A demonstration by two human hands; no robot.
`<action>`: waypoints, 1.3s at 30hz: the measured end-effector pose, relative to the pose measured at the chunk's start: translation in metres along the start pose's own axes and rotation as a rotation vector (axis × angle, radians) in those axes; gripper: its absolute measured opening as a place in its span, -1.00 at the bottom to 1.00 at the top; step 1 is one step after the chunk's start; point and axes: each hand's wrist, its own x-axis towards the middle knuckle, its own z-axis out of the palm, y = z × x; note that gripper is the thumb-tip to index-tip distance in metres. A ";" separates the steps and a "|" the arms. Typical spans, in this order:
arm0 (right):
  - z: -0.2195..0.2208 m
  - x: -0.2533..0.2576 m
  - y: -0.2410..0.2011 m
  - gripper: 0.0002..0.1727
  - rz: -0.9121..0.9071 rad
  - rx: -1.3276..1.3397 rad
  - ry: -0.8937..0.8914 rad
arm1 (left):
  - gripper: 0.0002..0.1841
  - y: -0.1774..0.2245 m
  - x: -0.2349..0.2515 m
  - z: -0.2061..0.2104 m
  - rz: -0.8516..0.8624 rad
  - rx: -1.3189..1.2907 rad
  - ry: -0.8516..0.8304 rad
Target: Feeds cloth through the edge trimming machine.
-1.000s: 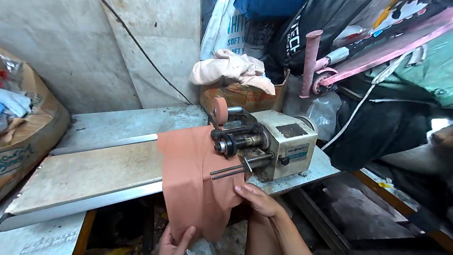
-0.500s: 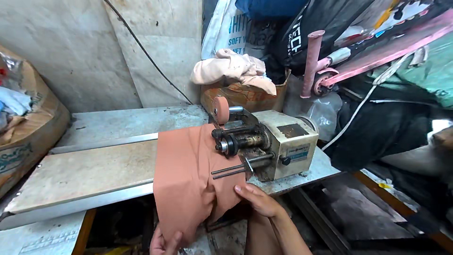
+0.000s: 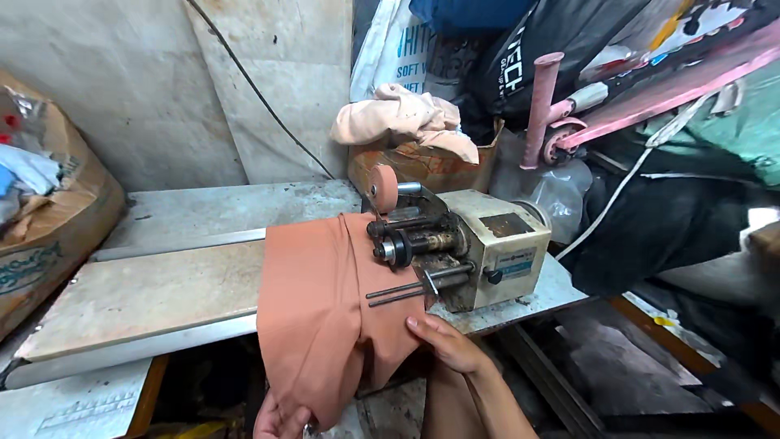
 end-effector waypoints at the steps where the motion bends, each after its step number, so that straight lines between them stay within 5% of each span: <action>1: 0.000 0.000 0.000 -0.60 0.006 -0.005 0.007 | -0.48 0.001 0.001 0.002 -0.011 0.038 0.016; 4: 0.001 0.001 0.001 -0.59 0.007 -0.003 0.015 | -0.51 0.006 -0.002 0.009 -0.084 0.146 0.015; 9: 0.001 0.000 0.001 -0.59 -0.001 -0.005 0.005 | -0.56 0.004 0.002 -0.009 0.069 -0.187 -0.037; 13: 0.001 0.001 0.000 -0.59 0.014 -0.036 0.024 | -0.53 0.021 -0.002 0.015 -0.126 0.217 0.053; 16: 0.001 0.000 0.000 -0.59 0.000 -0.018 0.011 | -0.64 0.020 -0.006 0.002 -0.044 -0.021 0.000; 19: 0.001 -0.001 -0.001 -0.60 0.006 -0.018 0.017 | -0.55 0.020 0.003 -0.002 0.065 -0.190 0.019; 23: 0.001 0.000 0.000 -0.60 0.011 -0.016 0.024 | -0.49 0.018 -0.004 0.014 -0.083 0.218 0.077; 25: 0.000 0.000 0.001 -0.59 0.000 -0.003 0.012 | -0.63 0.016 -0.008 0.007 -0.055 0.082 0.018; 28: 0.001 -0.002 0.001 -0.59 0.005 0.003 0.006 | -0.59 0.017 0.000 -0.006 0.089 -0.221 -0.032; 33: 0.003 0.000 -0.001 -0.59 0.020 -0.018 0.018 | -0.50 0.020 -0.004 0.015 -0.082 0.244 0.091; 36: 0.002 -0.001 -0.001 -0.60 -0.016 -0.026 0.003 | -0.68 0.016 -0.008 0.005 -0.030 0.041 0.071; 39: 0.002 -0.002 -0.001 -0.61 -0.009 -0.039 -0.003 | -0.60 0.019 -0.002 -0.004 0.052 -0.079 0.055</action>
